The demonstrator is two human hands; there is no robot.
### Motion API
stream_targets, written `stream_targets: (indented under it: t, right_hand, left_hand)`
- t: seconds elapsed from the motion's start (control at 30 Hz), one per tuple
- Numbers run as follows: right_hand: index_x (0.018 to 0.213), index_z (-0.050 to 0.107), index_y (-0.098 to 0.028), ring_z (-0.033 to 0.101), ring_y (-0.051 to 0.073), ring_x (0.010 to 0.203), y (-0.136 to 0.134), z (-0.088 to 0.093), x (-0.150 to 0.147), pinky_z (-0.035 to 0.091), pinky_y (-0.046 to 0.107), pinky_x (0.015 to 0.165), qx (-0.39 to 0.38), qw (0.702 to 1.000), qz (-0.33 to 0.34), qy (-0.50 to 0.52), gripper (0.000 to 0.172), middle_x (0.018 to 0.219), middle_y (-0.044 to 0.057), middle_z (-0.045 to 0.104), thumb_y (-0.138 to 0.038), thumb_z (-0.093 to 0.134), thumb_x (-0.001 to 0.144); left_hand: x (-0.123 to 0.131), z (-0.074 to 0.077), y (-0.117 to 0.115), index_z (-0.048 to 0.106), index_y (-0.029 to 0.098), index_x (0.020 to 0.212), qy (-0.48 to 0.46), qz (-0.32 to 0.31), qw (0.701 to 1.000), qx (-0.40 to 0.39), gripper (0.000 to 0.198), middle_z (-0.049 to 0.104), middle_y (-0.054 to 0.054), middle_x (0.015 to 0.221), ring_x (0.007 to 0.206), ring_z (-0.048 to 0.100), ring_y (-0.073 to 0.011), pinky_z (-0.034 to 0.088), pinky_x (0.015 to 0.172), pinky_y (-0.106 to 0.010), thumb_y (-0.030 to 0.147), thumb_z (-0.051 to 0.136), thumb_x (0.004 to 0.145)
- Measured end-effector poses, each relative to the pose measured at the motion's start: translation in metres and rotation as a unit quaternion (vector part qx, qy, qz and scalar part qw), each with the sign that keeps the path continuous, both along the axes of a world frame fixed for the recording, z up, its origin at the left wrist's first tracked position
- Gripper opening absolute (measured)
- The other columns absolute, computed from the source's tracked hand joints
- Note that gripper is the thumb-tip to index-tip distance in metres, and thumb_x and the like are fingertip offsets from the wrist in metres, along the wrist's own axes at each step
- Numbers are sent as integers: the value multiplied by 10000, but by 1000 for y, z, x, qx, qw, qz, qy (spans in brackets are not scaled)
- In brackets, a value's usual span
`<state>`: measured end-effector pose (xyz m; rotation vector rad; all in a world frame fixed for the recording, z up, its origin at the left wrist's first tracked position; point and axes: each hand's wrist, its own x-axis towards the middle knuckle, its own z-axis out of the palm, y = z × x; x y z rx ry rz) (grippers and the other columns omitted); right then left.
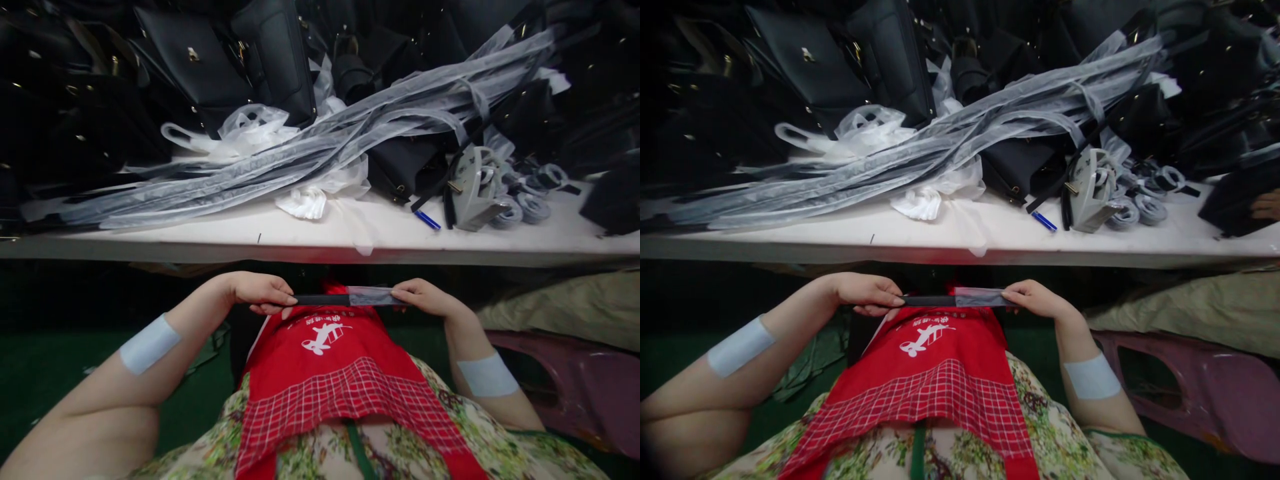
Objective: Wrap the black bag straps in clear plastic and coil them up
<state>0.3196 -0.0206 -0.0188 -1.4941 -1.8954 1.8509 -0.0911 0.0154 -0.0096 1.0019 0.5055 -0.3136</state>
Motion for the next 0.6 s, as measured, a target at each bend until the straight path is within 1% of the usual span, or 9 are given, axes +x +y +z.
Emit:
stream_targets:
  t: [0.07, 0.23, 0.3, 0.37, 0.43, 0.5, 0.57, 0.6]
  right_hand:
    - [783, 711, -139, 587, 161, 651, 2, 0, -8, 463, 267, 625, 11, 1000, 16, 1, 479, 697, 37, 668, -582, 541, 855]
    - [728, 708, -150, 595, 158, 642, 3, 8, -23, 467, 266, 631, 29, 999, 37, -3, 462, 673, 26, 671, -559, 542, 864]
    - [747, 712, -154, 605, 160, 637, 3, 9, -25, 475, 269, 630, 22, 999, 35, 5, 453, 681, 29, 681, -557, 542, 865]
    - [765, 705, -151, 604, 156, 616, 4, 7, -26, 480, 267, 616, 15, 999, 32, 14, 459, 670, 29, 673, -556, 521, 879]
    - [799, 694, -145, 587, 144, 593, 5, 6, -27, 468, 253, 580, 29, 999, 34, 26, 472, 656, 21, 646, -549, 474, 907]
    - [899, 694, -144, 578, 138, 616, 8, 8, -32, 452, 236, 568, 73, 996, 45, 33, 427, 705, 16, 644, -527, 507, 899]
    - [985, 690, -143, 585, 141, 660, 13, 13, -42, 447, 229, 588, 131, 990, 46, 23, 381, 772, 17, 661, -490, 609, 848]
    - [993, 692, -140, 589, 142, 677, 16, 19, -48, 449, 229, 607, 156, 987, 42, 17, 369, 789, 18, 669, -467, 641, 830]
  left_hand:
    - [4, 1, -1, 621, 180, 708, -2, -3, 1000, -6, 382, 315, 60, 434, 323, 220, -66, 162, 304, -186, 487, 509, 906]
    - [11, 6, -1, 615, 174, 681, 15, 1, 1000, -13, 397, 307, 64, 424, 313, 211, -52, 170, 299, -172, 487, 516, 904]
    - [11, 6, -2, 631, 164, 705, 19, 11, 1000, -15, 380, 312, 66, 419, 311, 213, -50, 171, 296, -167, 471, 527, 903]
    - [11, 8, -2, 644, 148, 730, 13, 36, 999, -27, 364, 320, 67, 406, 304, 205, -47, 156, 287, -162, 448, 533, 905]
    - [15, 17, -2, 637, 134, 723, -16, 98, 994, -52, 355, 316, 70, 388, 295, 197, -43, 138, 282, -154, 415, 529, 910]
    - [26, 34, 2, 624, 130, 714, -78, 198, 974, -81, 325, 292, 82, 383, 288, 191, -35, 159, 288, -142, 364, 520, 914]
    - [47, 57, 10, 630, 129, 767, -152, 315, 933, -86, 264, 295, 88, 413, 296, 233, -31, 238, 316, -129, 301, 502, 919]
    - [60, 69, 16, 638, 131, 820, -185, 370, 908, -69, 239, 333, 82, 441, 313, 292, -32, 302, 350, -127, 275, 482, 928]
